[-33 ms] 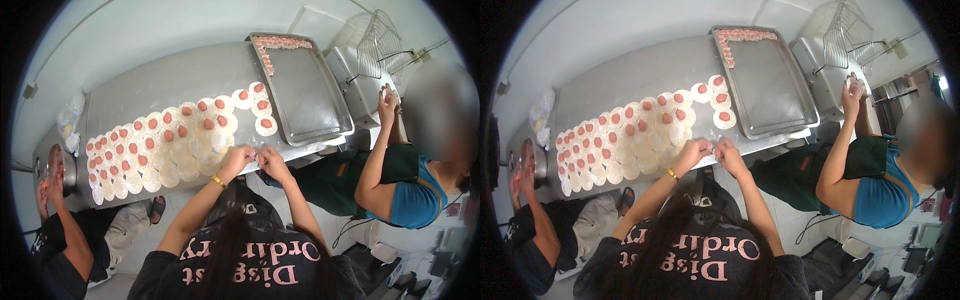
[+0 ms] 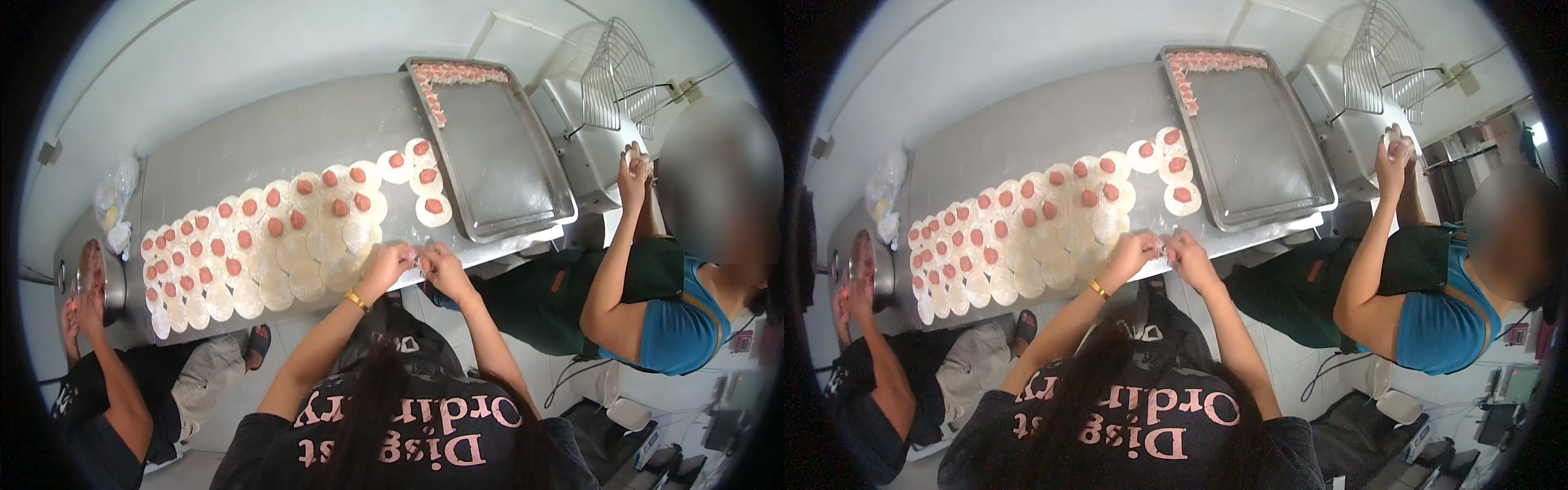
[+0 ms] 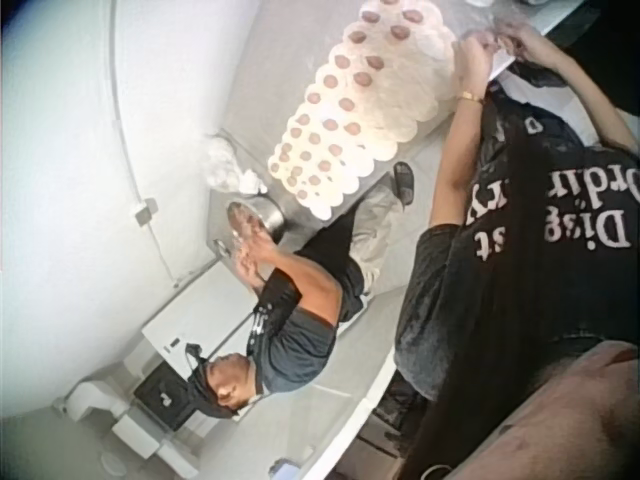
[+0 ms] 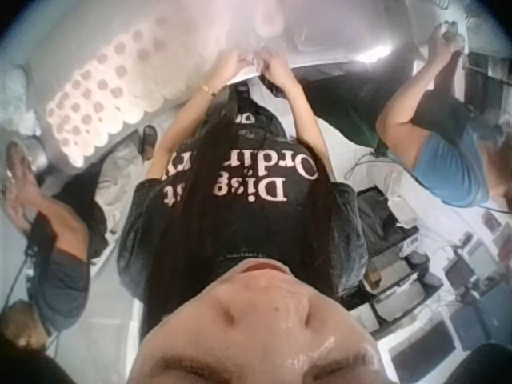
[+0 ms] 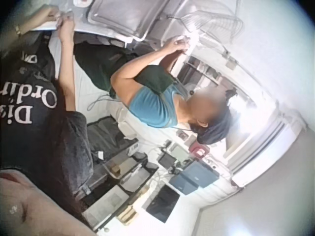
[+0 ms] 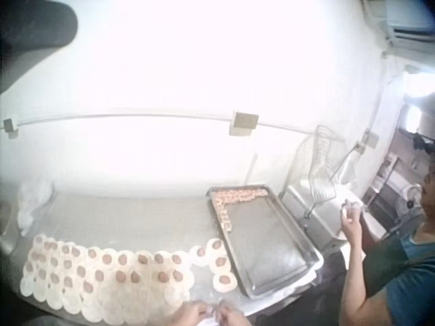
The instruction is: The person places small portions of meat onto circular dough wrappers laid out on a stainless steel table, then folds and seals each wrapper into a dumpling. Completed dumplings are placed onto a metal tray. A coworker also assembles dumplings nearby.
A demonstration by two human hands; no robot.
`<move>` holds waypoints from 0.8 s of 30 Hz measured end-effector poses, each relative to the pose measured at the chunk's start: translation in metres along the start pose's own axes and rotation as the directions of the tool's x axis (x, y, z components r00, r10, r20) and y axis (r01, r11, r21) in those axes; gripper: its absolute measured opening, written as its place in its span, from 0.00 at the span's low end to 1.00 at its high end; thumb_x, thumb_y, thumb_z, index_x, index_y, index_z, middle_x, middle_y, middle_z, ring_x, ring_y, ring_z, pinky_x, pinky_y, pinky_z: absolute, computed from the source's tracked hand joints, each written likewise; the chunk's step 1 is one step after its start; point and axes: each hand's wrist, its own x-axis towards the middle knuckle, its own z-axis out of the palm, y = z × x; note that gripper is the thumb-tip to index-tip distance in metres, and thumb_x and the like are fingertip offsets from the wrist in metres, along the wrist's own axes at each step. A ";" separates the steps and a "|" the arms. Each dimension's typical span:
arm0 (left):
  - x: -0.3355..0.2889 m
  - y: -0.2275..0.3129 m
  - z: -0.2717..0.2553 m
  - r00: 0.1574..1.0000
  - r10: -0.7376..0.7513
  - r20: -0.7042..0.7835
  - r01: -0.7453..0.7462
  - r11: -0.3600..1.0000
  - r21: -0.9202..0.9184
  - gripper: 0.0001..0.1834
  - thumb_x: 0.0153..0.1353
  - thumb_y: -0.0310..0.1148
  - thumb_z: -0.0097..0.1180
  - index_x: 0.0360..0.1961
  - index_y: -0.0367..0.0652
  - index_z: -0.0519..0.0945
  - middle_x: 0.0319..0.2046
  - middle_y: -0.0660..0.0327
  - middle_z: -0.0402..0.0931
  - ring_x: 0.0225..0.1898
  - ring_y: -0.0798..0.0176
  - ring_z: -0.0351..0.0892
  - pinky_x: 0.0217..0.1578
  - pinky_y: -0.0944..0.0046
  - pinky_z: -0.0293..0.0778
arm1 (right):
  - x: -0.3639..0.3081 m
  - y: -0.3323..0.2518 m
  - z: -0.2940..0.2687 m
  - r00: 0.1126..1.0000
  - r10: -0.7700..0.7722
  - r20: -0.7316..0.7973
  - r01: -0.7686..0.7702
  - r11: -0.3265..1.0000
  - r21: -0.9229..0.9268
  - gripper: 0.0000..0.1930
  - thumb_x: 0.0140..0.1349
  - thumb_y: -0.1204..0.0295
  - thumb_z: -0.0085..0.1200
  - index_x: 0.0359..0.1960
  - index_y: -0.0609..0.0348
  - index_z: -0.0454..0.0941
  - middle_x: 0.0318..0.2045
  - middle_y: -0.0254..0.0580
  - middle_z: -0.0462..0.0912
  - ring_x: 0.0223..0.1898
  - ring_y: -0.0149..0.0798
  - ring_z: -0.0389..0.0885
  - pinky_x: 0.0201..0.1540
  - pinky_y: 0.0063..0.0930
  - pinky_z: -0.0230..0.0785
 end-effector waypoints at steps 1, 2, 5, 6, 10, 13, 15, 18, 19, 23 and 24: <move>0.000 -0.002 0.001 1.000 -0.019 0.016 0.019 1.000 -0.001 0.10 0.49 0.29 0.62 0.32 0.38 0.78 0.24 0.54 0.79 0.28 0.59 0.80 0.30 0.63 0.73 | 0.003 -0.001 -0.001 1.000 0.015 0.019 -0.015 1.000 -0.004 0.22 0.41 0.84 0.55 0.43 0.54 0.76 0.34 0.48 0.72 0.36 0.55 0.75 0.37 0.40 0.69; 0.002 -0.004 0.001 0.998 -0.051 0.032 0.052 0.998 -0.028 0.09 0.50 0.29 0.61 0.32 0.37 0.77 0.24 0.55 0.79 0.27 0.62 0.80 0.29 0.64 0.73 | 0.006 -0.002 -0.001 1.000 -0.006 -0.003 0.006 1.000 -0.019 0.21 0.41 0.84 0.55 0.41 0.55 0.76 0.32 0.47 0.72 0.34 0.54 0.75 0.36 0.40 0.70; 0.016 -0.007 0.000 0.998 -0.048 0.048 0.055 0.985 -0.163 0.07 0.54 0.24 0.57 0.33 0.34 0.75 0.24 0.59 0.79 0.30 0.70 0.80 0.29 0.68 0.73 | 0.017 0.001 -0.006 0.999 0.037 -0.028 -0.035 0.998 0.054 0.19 0.41 0.83 0.57 0.39 0.55 0.77 0.29 0.45 0.72 0.32 0.50 0.76 0.34 0.37 0.70; 0.022 -0.007 0.000 0.990 -0.107 0.095 0.124 0.971 -0.206 0.07 0.55 0.22 0.56 0.36 0.32 0.74 0.28 0.59 0.79 0.31 0.69 0.79 0.30 0.70 0.74 | 0.018 0.004 -0.008 0.997 0.076 -0.025 -0.073 0.993 0.095 0.19 0.40 0.82 0.58 0.39 0.55 0.77 0.29 0.44 0.73 0.32 0.48 0.77 0.33 0.36 0.70; 0.042 0.002 -0.015 0.993 -0.112 0.032 0.115 0.887 -0.446 0.10 0.55 0.25 0.57 0.37 0.33 0.75 0.30 0.56 0.79 0.31 0.66 0.81 0.32 0.70 0.76 | 0.039 0.032 -0.022 0.985 0.142 -0.102 -0.103 0.943 0.317 0.21 0.42 0.84 0.61 0.42 0.57 0.79 0.33 0.37 0.75 0.32 0.30 0.77 0.34 0.23 0.72; 0.052 0.014 -0.047 0.975 -0.218 0.036 0.210 0.867 -0.452 0.10 0.57 0.25 0.54 0.40 0.34 0.74 0.33 0.58 0.77 0.32 0.66 0.80 0.33 0.71 0.77 | 0.081 0.075 -0.053 0.947 0.257 -0.192 -0.134 0.860 0.492 0.19 0.42 0.83 0.59 0.41 0.61 0.78 0.34 0.33 0.79 0.34 0.26 0.77 0.36 0.22 0.72; 0.051 0.020 -0.073 0.966 -0.259 -0.022 0.222 0.867 -0.446 0.10 0.58 0.23 0.52 0.42 0.34 0.74 0.35 0.58 0.76 0.35 0.66 0.79 0.35 0.71 0.77 | 0.129 0.114 -0.088 0.885 0.388 -0.258 -0.215 0.832 0.511 0.17 0.42 0.80 0.60 0.38 0.59 0.79 0.32 0.38 0.81 0.33 0.29 0.79 0.37 0.23 0.72; 0.028 0.019 -0.115 0.936 -0.313 -0.160 0.219 0.876 -0.429 0.11 0.58 0.20 0.50 0.44 0.33 0.73 0.40 0.58 0.74 0.40 0.66 0.77 0.38 0.69 0.78 | 0.214 0.173 -0.146 0.813 0.356 -0.461 -0.179 0.906 0.383 0.13 0.41 0.75 0.61 0.33 0.57 0.79 0.28 0.43 0.83 0.31 0.34 0.81 0.37 0.26 0.72; 0.015 0.017 -0.127 0.897 -0.377 -0.230 0.266 0.876 -0.402 0.12 0.58 0.19 0.49 0.44 0.33 0.73 0.40 0.59 0.74 0.41 0.66 0.76 0.38 0.68 0.78 | 0.244 0.192 -0.162 0.777 0.365 -0.512 -0.220 0.921 0.321 0.12 0.41 0.75 0.61 0.32 0.58 0.80 0.26 0.40 0.82 0.31 0.32 0.80 0.36 0.26 0.71; -0.057 0.013 -0.169 0.717 -0.538 -0.443 0.366 0.832 -0.417 0.11 0.57 0.20 0.49 0.43 0.32 0.73 0.39 0.59 0.74 0.40 0.66 0.75 0.38 0.67 0.79 | 0.359 0.254 -0.201 0.649 0.446 -0.617 -0.375 0.892 0.250 0.10 0.41 0.71 0.60 0.27 0.60 0.79 0.24 0.43 0.81 0.30 0.41 0.80 0.35 0.34 0.70; -0.075 0.015 -0.177 0.656 -0.594 -0.466 0.461 0.804 -0.375 0.12 0.57 0.21 0.50 0.43 0.32 0.73 0.40 0.59 0.73 0.40 0.67 0.75 0.36 0.69 0.78 | 0.383 0.265 -0.207 0.627 0.458 -0.631 -0.387 0.885 0.258 0.10 0.41 0.69 0.59 0.26 0.61 0.78 0.26 0.48 0.81 0.30 0.50 0.80 0.35 0.39 0.70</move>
